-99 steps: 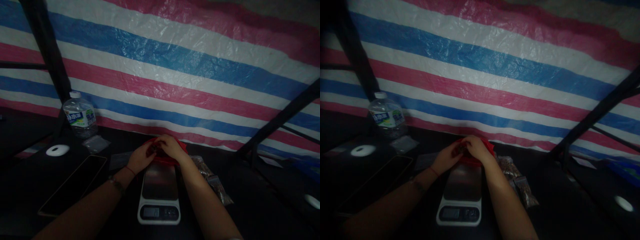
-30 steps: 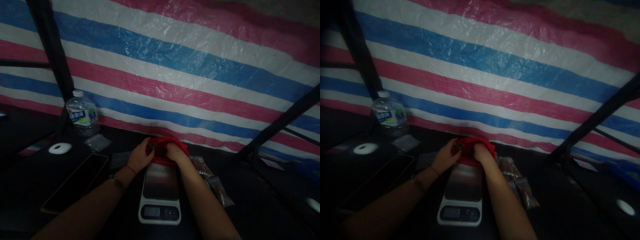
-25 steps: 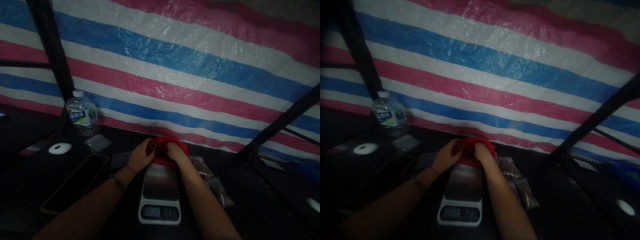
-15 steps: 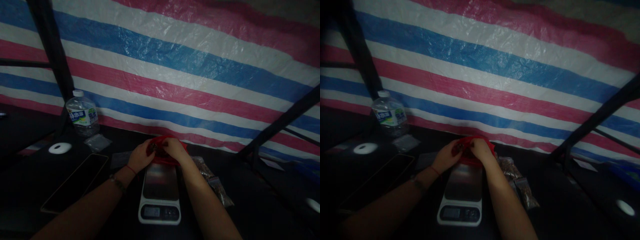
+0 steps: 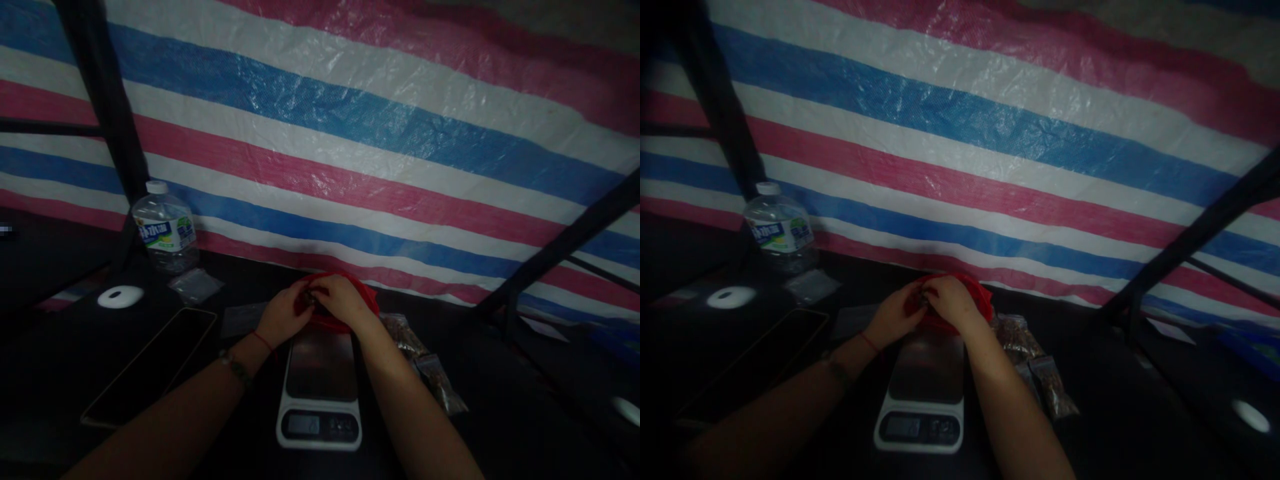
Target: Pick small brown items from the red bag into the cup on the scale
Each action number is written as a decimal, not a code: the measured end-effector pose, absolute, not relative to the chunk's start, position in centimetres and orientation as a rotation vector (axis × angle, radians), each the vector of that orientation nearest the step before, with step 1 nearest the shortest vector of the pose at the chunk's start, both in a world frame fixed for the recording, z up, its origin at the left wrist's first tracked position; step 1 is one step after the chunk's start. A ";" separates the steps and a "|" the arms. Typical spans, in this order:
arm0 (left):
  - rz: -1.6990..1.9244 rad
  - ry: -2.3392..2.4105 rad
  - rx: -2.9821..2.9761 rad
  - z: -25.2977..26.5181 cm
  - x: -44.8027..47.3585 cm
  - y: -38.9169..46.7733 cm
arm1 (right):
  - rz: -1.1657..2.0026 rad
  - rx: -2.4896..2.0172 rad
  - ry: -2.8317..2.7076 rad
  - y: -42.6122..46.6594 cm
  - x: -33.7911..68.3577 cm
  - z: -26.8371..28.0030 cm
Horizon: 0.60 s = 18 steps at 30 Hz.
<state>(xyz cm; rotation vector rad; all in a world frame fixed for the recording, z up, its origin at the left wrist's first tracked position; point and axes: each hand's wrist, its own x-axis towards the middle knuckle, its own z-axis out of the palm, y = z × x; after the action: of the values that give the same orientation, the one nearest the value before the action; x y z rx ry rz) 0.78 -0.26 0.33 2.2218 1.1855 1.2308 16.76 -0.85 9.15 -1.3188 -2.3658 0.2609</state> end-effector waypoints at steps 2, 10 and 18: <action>1.246 1.194 2.219 0.3 0.8 -0.3 | 0.272 -1.336 -2.343 -1.0 16.7 9.4; 1.314 1.274 2.235 0.3 0.5 -0.1 | 0.423 -1.177 -2.220 -1.2 16.6 9.2; 1.311 1.239 2.322 1.0 0.4 -0.7 | 0.310 -1.244 -1.997 -0.8 17.7 9.7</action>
<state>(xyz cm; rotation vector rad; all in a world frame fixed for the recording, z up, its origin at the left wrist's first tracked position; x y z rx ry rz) 0.36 -0.66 1.04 2.3224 1.2394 1.3113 17.69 -0.84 9.70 -1.2435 -1.9966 0.3096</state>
